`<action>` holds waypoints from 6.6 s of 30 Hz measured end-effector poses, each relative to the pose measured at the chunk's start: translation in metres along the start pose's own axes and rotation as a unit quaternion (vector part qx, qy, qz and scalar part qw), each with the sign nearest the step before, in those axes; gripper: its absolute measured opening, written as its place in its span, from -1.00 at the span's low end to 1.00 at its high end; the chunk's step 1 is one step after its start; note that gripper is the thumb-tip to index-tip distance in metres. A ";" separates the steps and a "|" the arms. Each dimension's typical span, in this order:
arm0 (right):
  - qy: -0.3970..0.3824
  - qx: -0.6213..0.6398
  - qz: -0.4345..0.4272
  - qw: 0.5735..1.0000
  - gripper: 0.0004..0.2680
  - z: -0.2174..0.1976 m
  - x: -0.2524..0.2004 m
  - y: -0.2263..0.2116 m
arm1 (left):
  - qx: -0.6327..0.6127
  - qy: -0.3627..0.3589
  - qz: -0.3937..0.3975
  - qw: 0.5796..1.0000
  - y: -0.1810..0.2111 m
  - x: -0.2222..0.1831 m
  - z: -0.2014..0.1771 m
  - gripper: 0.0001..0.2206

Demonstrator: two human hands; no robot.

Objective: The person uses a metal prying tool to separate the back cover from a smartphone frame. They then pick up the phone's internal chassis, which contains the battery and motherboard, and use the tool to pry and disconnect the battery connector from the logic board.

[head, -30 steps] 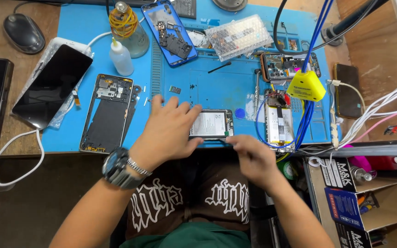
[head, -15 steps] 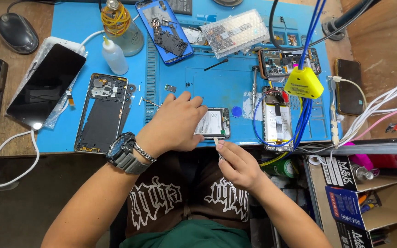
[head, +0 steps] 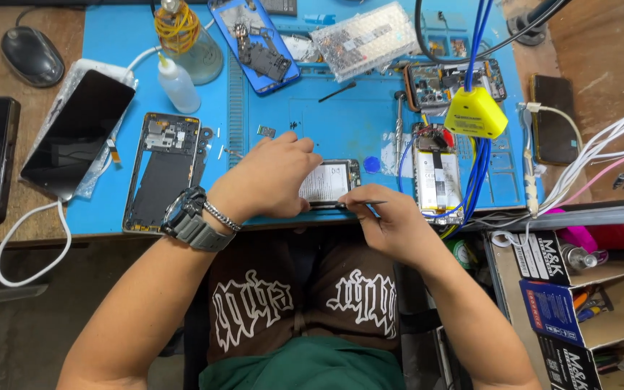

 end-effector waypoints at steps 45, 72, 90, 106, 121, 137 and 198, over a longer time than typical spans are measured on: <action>0.075 0.018 -0.007 0.997 -0.96 0.022 -0.028 0.030 | -0.078 -0.077 0.000 0.994 -0.010 -0.013 -0.017 -0.43; 0.329 0.093 -0.026 0.939 -0.86 0.000 -0.029 0.024 | 0.017 0.098 -0.002 0.995 -0.008 -0.037 0.011 -0.37; 0.354 -0.078 -0.054 0.931 -0.92 0.022 -0.019 -0.001 | -0.004 0.131 0.012 0.991 -0.009 -0.041 0.017 -0.23; 0.268 0.095 0.007 0.959 -0.90 0.038 -0.037 -0.014 | -0.156 0.046 0.005 0.987 -0.030 -0.037 0.008 -0.33; 0.211 0.095 0.017 0.973 -0.93 0.048 -0.033 -0.036 | -0.069 0.112 0.025 0.991 -0.021 -0.040 0.007 -0.05; 0.137 -0.018 -0.044 0.989 -0.90 0.039 -0.053 -0.062 | -0.014 0.366 -0.191 0.911 0.034 -0.068 0.079 -0.24; 0.166 -0.276 -0.306 0.896 -0.91 0.054 -0.075 -0.004 | -0.044 0.237 -0.096 0.966 0.030 -0.038 0.065 0.07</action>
Point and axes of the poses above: each hand's wrist, its own x-axis towards the middle knuckle, its own z-axis out of the palm, y = z × x, the point moved 4 cm from there along x, towards the middle knuckle, and after that the axes turned 3 degrees about -x, right-handed, at the moved point
